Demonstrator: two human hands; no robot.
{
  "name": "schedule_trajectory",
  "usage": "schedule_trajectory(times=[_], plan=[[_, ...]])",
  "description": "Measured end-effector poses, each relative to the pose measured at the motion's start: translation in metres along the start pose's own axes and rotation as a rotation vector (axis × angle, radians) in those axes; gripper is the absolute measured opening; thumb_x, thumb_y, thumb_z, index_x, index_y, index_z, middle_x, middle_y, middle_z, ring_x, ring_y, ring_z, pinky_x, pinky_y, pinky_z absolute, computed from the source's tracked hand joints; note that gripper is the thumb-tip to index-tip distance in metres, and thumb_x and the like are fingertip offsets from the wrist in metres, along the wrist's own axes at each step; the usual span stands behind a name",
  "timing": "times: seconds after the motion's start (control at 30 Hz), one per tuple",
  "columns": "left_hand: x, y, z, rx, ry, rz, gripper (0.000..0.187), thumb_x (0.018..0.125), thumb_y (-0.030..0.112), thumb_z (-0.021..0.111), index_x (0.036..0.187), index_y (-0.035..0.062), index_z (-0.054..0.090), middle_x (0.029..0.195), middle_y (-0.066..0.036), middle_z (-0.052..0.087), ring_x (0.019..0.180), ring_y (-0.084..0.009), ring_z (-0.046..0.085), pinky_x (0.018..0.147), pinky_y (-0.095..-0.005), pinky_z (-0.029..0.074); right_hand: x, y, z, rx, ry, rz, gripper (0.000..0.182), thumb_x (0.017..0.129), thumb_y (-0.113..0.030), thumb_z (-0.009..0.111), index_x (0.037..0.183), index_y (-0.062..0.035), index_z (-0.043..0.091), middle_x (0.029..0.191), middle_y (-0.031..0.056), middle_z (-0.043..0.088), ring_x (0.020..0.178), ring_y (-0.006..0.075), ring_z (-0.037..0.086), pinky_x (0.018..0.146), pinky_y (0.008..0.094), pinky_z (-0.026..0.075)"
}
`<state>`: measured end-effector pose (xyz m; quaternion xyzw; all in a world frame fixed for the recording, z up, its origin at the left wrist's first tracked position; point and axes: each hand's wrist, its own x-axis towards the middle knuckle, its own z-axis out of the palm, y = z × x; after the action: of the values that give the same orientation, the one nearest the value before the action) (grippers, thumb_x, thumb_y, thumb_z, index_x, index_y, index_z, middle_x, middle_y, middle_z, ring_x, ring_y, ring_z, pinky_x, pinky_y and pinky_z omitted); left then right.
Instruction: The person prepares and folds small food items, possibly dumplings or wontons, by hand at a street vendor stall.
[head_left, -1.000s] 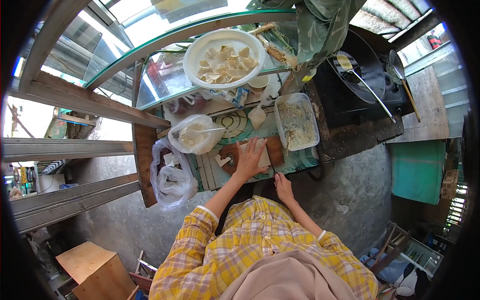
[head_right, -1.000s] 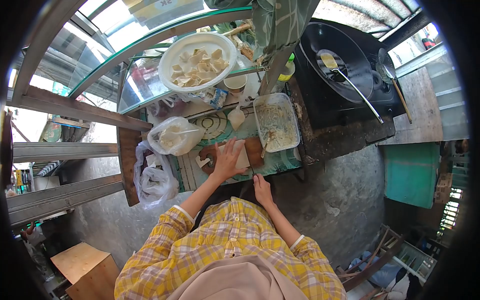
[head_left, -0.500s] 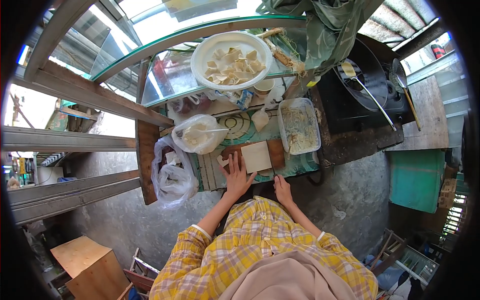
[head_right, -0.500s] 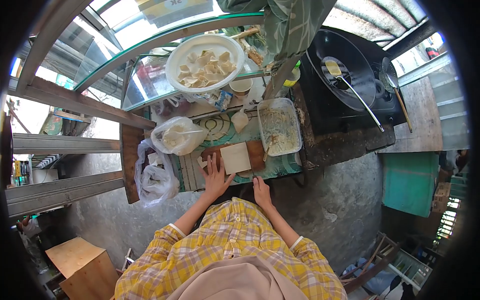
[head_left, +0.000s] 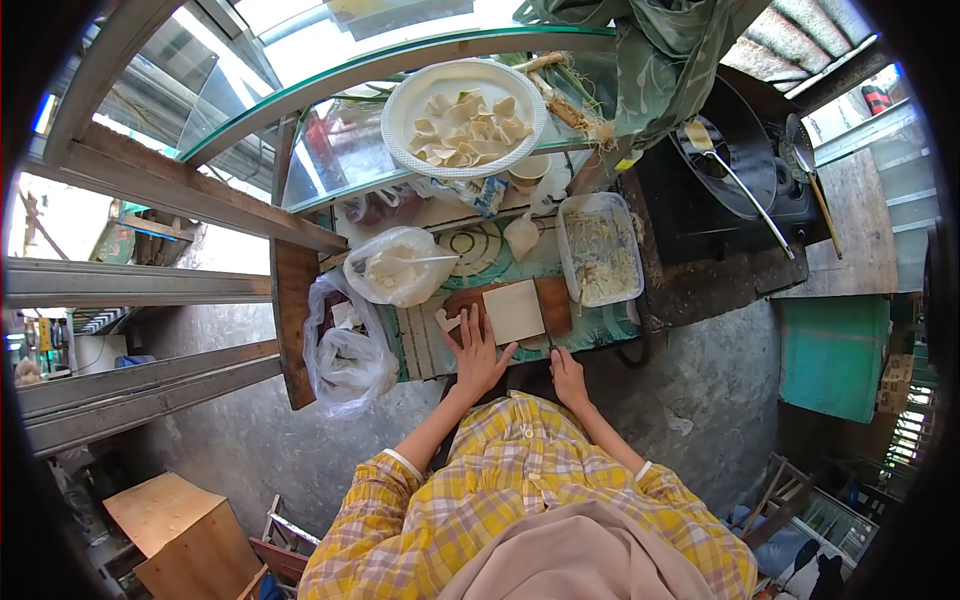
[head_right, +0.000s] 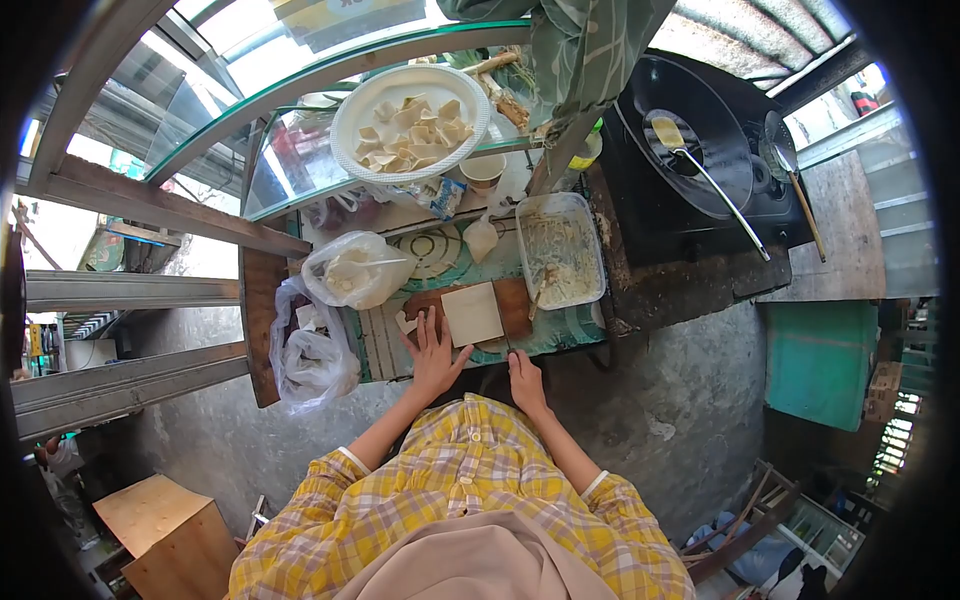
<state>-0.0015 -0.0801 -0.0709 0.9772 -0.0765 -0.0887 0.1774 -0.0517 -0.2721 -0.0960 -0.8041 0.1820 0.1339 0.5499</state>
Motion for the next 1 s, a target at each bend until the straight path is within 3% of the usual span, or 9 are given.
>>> schedule_trajectory(times=[0.2, 0.37, 0.4, 0.5, 0.53, 0.7, 1.0], plan=[[-0.002, -0.004, -0.006, 0.001, 0.014, 0.013, 0.079, 0.081, 0.055, 0.052, 0.131, -0.0028, 0.034, 0.146, -0.016, 0.01, 0.136, -0.0347, 0.004, 0.097, -0.0699, 0.002, -0.004, -0.007, 0.002, 0.01, 0.06, -0.046, 0.027, 0.095, -0.026, 0.041, 0.095, -0.0023, 0.054, 0.059, 0.0021, 0.047, 0.049, 0.0092, 0.045, 0.047, 0.0253, 0.039], [0.003, -0.006, -0.018, -0.071, 0.092, 0.035, 0.074, 0.075, 0.047, 0.065, 0.131, 0.0059, 0.038, 0.144, -0.015, 0.017, 0.135, -0.0337, 0.01, 0.098, -0.0687, 0.005, -0.011, -0.021, 0.008, 0.032, 0.033, -0.034, 0.028, 0.095, -0.027, 0.041, 0.093, -0.0026, 0.053, 0.057, 0.0019, 0.046, 0.049, 0.0095, 0.045, 0.046, 0.0262, 0.038], [0.004, -0.007, -0.019, -0.085, 0.104, 0.046, 0.073, 0.075, 0.045, 0.066, 0.131, 0.0077, 0.039, 0.143, -0.014, 0.02, 0.135, -0.0332, 0.012, 0.099, -0.0683, 0.006, -0.011, -0.023, 0.011, 0.034, 0.017, -0.044, 0.029, 0.095, -0.029, 0.041, 0.092, -0.0024, 0.052, 0.057, 0.0053, 0.048, 0.05, 0.0141, 0.048, 0.048, 0.0292, 0.039], [0.007, -0.012, -0.013, -0.049, 0.085, 0.177, 0.065, 0.076, 0.037, 0.066, 0.13, 0.0103, 0.041, 0.14, -0.011, 0.028, 0.133, -0.03, 0.021, 0.101, -0.066, 0.008, -0.01, -0.023, 0.021, -0.045, -0.017, -0.086, 0.03, 0.095, -0.029, 0.04, 0.091, -0.0016, 0.051, 0.06, 0.0108, 0.052, 0.054, 0.0218, 0.053, 0.053, 0.033, 0.041], [0.007, -0.012, -0.01, -0.047, 0.079, 0.212, 0.063, 0.077, 0.034, 0.065, 0.129, 0.0096, 0.041, 0.139, -0.01, 0.03, 0.133, -0.0285, 0.022, 0.101, -0.0651, 0.009, -0.01, -0.025, 0.023, -0.059, -0.036, -0.069, 0.031, 0.094, -0.03, 0.039, 0.092, -0.0009, 0.05, 0.064, 0.016, 0.054, 0.059, 0.0281, 0.056, 0.057, 0.0361, 0.042], [0.007, -0.01, -0.005, -0.034, 0.024, 0.308, 0.058, 0.079, 0.027, 0.061, 0.13, 0.008, 0.04, 0.138, -0.009, 0.033, 0.133, -0.0249, 0.025, 0.103, -0.0626, 0.012, -0.008, -0.028, 0.031, -0.049, -0.057, -0.046, 0.031, 0.095, -0.031, 0.038, 0.097, -0.0012, 0.048, 0.068, 0.0179, 0.056, 0.064, 0.0316, 0.058, 0.06, 0.0381, 0.043], [0.008, -0.01, -0.003, 0.068, -0.001, 0.322, 0.062, 0.078, 0.03, 0.061, 0.132, 0.0078, 0.039, 0.142, -0.009, 0.029, 0.135, -0.0237, 0.021, 0.102, -0.0637, 0.012, -0.007, -0.018, 0.046, -0.115, -0.03, -0.048, 0.034, 0.095, -0.033, 0.038, 0.094, -0.0002, 0.046, 0.068, 0.0194, 0.056, 0.066, 0.0358, 0.058, 0.06, 0.041, 0.043]])
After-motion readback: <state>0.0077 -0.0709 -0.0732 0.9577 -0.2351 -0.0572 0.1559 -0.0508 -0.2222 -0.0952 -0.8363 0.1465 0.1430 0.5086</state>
